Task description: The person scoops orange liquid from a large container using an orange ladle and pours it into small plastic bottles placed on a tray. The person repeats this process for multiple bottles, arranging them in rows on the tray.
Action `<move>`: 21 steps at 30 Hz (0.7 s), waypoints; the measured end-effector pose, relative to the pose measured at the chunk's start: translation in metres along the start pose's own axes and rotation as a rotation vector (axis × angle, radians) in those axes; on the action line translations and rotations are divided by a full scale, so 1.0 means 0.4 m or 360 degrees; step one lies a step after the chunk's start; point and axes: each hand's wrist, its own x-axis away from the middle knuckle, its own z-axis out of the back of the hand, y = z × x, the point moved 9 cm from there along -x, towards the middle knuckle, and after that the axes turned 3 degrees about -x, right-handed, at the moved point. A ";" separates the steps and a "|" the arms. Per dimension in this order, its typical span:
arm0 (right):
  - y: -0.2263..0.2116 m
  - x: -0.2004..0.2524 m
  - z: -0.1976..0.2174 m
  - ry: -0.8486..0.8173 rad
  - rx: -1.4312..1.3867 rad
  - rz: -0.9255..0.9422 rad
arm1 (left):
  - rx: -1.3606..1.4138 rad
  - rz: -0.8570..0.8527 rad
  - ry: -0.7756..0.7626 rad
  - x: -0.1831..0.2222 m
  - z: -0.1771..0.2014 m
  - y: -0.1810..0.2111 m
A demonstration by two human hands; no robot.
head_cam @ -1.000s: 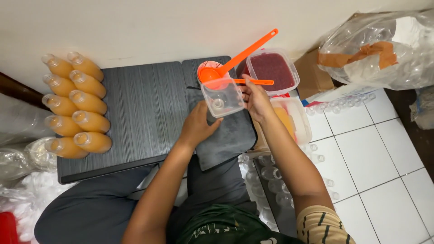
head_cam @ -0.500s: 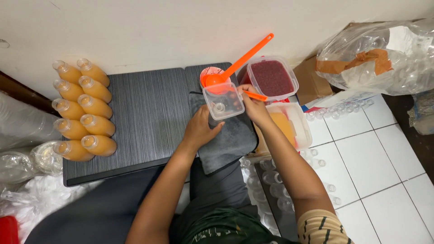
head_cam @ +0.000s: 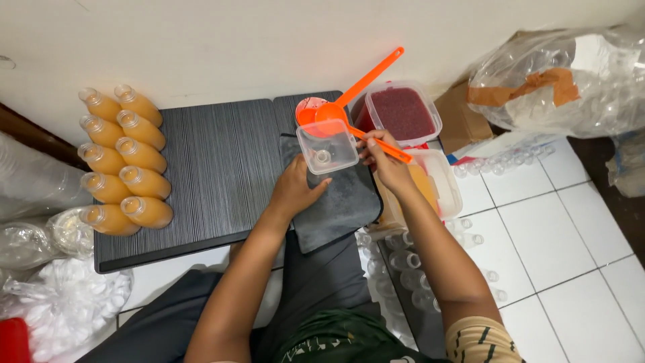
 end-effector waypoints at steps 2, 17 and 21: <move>-0.024 0.030 0.018 0.0038 -0.0022 0.0054 | 0.0006 -0.0025 0.0014 0.005 -0.006 -0.006; -0.109 0.272 0.291 0.0424 0.0600 0.0219 | 0.0001 -0.0002 0.0040 0.010 -0.008 -0.013; -0.120 0.306 0.334 0.0461 0.0874 0.0275 | -0.0090 -0.0027 0.0108 0.007 -0.023 -0.029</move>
